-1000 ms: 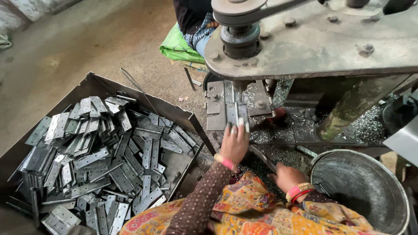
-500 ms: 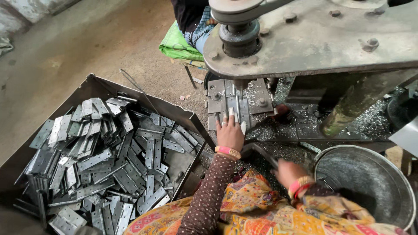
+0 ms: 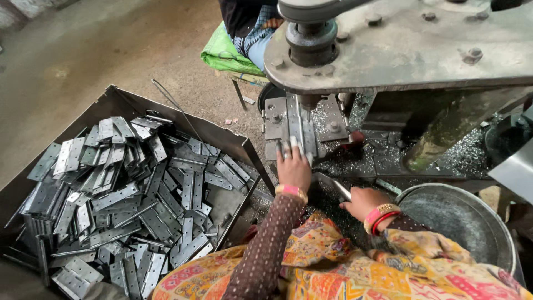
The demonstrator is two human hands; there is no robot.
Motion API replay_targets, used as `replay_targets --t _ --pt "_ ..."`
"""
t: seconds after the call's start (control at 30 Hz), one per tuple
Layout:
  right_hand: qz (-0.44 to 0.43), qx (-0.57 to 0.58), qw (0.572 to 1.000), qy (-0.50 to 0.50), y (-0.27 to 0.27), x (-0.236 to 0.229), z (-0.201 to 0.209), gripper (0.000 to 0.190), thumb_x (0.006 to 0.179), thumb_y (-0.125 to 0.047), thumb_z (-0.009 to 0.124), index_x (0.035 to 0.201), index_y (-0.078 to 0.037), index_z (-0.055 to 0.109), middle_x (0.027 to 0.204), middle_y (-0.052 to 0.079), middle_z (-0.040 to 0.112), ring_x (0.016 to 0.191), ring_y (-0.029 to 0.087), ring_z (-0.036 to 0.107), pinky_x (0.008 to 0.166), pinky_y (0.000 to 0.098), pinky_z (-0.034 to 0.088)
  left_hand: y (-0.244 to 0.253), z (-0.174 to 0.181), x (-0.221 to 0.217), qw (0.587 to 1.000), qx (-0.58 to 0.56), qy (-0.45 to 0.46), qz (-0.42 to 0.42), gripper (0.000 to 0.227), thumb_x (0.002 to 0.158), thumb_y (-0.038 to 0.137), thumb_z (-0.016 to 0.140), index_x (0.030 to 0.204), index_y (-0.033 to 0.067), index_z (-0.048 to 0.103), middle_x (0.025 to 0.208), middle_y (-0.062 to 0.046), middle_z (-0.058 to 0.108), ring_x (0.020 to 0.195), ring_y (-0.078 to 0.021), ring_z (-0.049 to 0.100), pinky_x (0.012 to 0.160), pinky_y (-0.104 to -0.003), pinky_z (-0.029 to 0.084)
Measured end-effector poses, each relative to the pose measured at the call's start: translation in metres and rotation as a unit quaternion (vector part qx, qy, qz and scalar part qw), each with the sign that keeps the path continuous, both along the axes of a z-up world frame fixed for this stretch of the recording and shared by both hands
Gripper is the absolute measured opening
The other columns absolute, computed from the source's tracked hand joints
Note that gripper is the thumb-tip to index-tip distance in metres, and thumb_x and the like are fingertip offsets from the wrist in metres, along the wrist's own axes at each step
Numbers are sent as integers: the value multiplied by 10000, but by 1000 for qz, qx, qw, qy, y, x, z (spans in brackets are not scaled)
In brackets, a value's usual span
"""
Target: The person operates a manual press machine to process metal pieces. They pick up a metal piece from a bin, place it under the press, and pull a lever to activate the machine, repeating this process continuously.
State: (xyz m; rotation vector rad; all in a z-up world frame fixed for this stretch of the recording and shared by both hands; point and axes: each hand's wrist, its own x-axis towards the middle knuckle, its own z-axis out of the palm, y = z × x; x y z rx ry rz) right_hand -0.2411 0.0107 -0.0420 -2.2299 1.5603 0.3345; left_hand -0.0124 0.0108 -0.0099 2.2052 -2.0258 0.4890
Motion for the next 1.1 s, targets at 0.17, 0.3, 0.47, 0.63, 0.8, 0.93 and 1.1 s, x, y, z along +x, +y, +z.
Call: replay_targets --t 0.17,0.3,0.47,0.63,0.8,0.93,1.1 --pt "-19 -8 999 -26 33 -21 -40 480 920 -551 631 1103 -107 613 839 187 754 823 384 748 757 501 570 -21 12 8 993 104 48 14 338 1027 247 463 1144 113 750 1488 -174 514 1376 -365 490 1226 -579 148" --pt "-69 -1 997 -25 46 -26 -70 462 911 -544 657 1059 -107 636 899 219 731 892 431 708 788 527 551 -21 23 9 993 96 66 16 327 1041 225 469 1117 97 760 1501 -172 523 1415 -341 488 1263 -561 152" --pt "-29 25 999 19 29 -13 -34 454 905 -543 655 1063 -117 667 895 166 759 851 362 761 761 487 592 -6 10 5 992 87 87 10 320 992 234 478 1035 97 763 1453 -156 542 1370 -345 503 1237 -567 163" --pt "-18 -1 1000 14 9 -5 -13 462 875 -543 696 1027 -107 698 895 164 750 868 375 739 772 487 578 -9 22 7 996 58 71 3 303 969 227 494 1012 93 762 1446 -160 547 1364 -331 511 1226 -556 165" --pt "-60 27 996 -52 44 -26 -79 466 948 -528 604 1078 -81 623 848 181 754 802 381 757 723 487 589 -6 26 7 987 119 103 22 312 994 210 486 1113 75 741 1463 -143 540 1358 -316 519 1260 -557 153" --pt "-59 10 997 -55 54 -28 -76 496 884 -568 668 997 -85 646 847 197 736 834 415 712 744 518 551 -1 10 8 992 80 100 11 324 975 222 494 1146 94 738 1494 -132 519 1382 -323 492 1220 -551 164" --pt "-15 11 1000 -12 12 -8 -16 506 847 -592 686 1009 -114 649 837 164 736 804 388 740 724 505 576 -25 11 9 998 54 33 -3 355 962 264 446 1139 151 732 1473 -77 501 1380 -277 491 1216 -561 119"
